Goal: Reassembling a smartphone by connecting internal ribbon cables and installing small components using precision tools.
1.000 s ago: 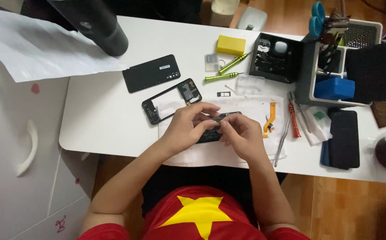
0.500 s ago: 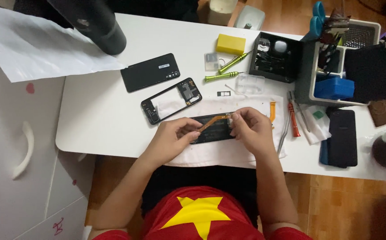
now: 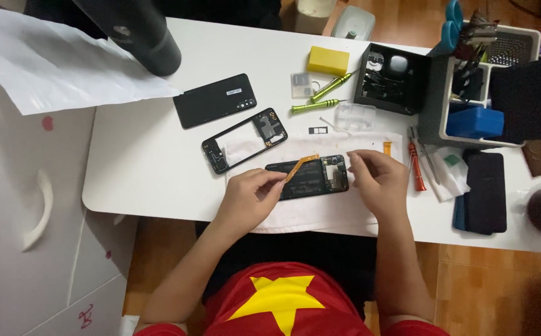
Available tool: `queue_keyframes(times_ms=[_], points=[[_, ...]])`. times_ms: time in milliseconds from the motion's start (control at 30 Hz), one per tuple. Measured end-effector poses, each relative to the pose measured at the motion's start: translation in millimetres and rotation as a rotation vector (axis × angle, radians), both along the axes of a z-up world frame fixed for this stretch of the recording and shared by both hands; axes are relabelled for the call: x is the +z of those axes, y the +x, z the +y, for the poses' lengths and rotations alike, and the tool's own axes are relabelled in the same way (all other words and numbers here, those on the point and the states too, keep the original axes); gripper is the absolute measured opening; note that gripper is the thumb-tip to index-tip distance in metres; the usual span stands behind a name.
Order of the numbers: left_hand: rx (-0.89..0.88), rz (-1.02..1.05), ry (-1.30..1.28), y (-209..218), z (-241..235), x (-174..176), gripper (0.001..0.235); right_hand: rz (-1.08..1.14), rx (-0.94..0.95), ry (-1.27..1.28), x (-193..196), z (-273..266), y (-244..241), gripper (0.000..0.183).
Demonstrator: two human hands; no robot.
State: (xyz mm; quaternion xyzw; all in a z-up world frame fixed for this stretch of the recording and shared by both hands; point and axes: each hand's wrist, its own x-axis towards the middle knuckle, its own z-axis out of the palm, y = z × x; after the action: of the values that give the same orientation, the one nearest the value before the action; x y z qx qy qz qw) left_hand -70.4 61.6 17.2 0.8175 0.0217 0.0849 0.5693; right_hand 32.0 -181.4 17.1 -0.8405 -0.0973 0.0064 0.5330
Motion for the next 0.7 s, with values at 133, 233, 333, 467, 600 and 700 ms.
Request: queue_keyframes(times_ms=[133,233,333,467,600,700], points=[[0.000,-0.069,0.058,-2,-6,2,0.016,-0.128,-0.033,-0.022,-5,-6,-6,0.010],[0.006,-0.097,0.026,-4,-8,6,0.017,-0.277,-0.025,-0.109,-8,-3,-14,0.010],[0.074,-0.137,-0.026,-5,-10,2,0.018,-0.419,-0.027,-0.215,-10,4,-23,0.012],[0.101,-0.164,-0.088,-9,-13,-2,0.015,-0.505,-0.040,-0.252,-23,6,-31,0.009],[0.040,-0.245,0.075,-7,-10,-8,0.016,-0.503,-0.048,-0.238,-23,6,-29,0.009],[0.052,-0.350,0.295,-2,-4,-6,0.020,-0.459,-0.056,-0.192,-21,8,-27,0.008]])
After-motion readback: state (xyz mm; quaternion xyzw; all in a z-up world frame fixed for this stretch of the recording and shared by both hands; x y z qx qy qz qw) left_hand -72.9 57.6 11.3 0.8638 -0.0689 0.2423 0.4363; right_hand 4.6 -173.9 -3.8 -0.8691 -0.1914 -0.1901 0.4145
